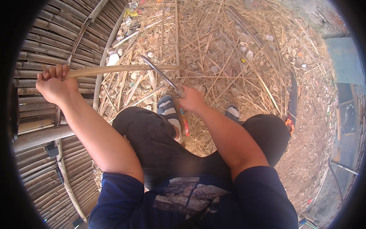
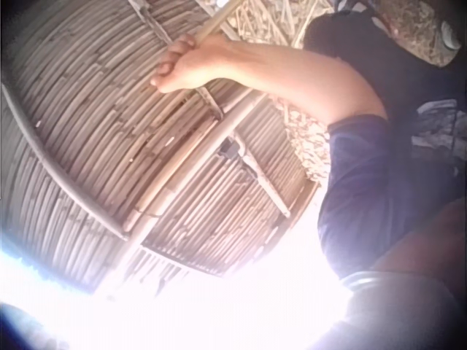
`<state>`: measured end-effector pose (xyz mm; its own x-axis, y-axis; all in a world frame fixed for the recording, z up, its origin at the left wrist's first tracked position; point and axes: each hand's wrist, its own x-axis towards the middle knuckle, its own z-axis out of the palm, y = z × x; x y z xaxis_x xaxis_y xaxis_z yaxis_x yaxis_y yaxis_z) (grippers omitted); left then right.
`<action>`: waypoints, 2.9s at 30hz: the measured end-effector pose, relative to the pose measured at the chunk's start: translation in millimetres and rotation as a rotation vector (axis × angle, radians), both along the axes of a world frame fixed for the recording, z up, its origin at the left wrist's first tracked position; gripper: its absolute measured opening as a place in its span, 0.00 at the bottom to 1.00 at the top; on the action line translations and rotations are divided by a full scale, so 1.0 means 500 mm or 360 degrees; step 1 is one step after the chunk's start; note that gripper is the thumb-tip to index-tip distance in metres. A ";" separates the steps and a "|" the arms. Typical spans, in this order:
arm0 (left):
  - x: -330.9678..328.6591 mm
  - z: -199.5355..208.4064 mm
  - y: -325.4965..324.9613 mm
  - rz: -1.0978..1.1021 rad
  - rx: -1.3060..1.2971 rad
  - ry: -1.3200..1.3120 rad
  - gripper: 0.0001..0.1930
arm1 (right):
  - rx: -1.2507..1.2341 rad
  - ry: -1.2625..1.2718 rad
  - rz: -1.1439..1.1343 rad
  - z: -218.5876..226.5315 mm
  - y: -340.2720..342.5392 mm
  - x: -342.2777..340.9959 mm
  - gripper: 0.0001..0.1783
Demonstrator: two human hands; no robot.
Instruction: The person shaves a thin piece of bamboo with a knife while sitting on the ground.
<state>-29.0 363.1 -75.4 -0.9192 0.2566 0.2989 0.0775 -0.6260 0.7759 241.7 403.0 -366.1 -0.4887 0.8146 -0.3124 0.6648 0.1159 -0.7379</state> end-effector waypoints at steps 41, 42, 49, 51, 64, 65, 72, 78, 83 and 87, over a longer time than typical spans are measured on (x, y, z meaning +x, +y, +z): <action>-0.020 0.007 -0.015 -0.0375 0.0034 0.0036 0.15 | 0.0140 0.0047 -0.0234 -0.061 0.010 0.045 0.30; -0.016 0.008 -0.012 -0.0358 0.0035 0.0025 0.15 | 0.0094 -0.0084 -0.0199 -0.081 0.007 0.052 0.30; -0.013 -0.002 -0.007 -0.0215 -0.0014 -0.0028 0.14 | -0.0332 -0.0606 0.0025 -0.138 0.028 0.113 0.29; -0.015 -0.010 -0.001 -0.0251 -0.0016 -0.0031 0.14 | -0.0320 -0.0426 -0.0288 -0.101 0.018 0.098 0.30; -0.028 -0.018 0.002 -0.0159 -0.0027 -0.0025 0.13 | 0.0218 0.0412 -0.0757 -0.054 0.021 0.031 0.22; -0.029 -0.019 0.002 -0.0168 -0.0022 -0.0034 0.13 | 0.0173 0.0493 -0.0870 -0.047 0.034 0.028 0.21; -0.023 -0.018 0.003 -0.0108 -0.0037 -0.0059 0.14 | 0.0648 0.0710 -0.0887 0.076 0.074 0.009 0.18; -0.030 -0.020 0.003 -0.0067 -0.0028 -0.0087 0.13 | 0.0224 0.0382 -0.0305 0.092 0.048 0.008 0.21; -0.025 -0.020 0.005 -0.0056 -0.0025 -0.0093 0.13 | 0.0036 -0.0112 -0.0100 -0.068 0.012 0.032 0.25; -0.028 -0.023 0.010 -0.0056 -0.0034 -0.0102 0.13 | -0.0017 -0.0311 -0.0100 -0.174 0.018 0.096 0.29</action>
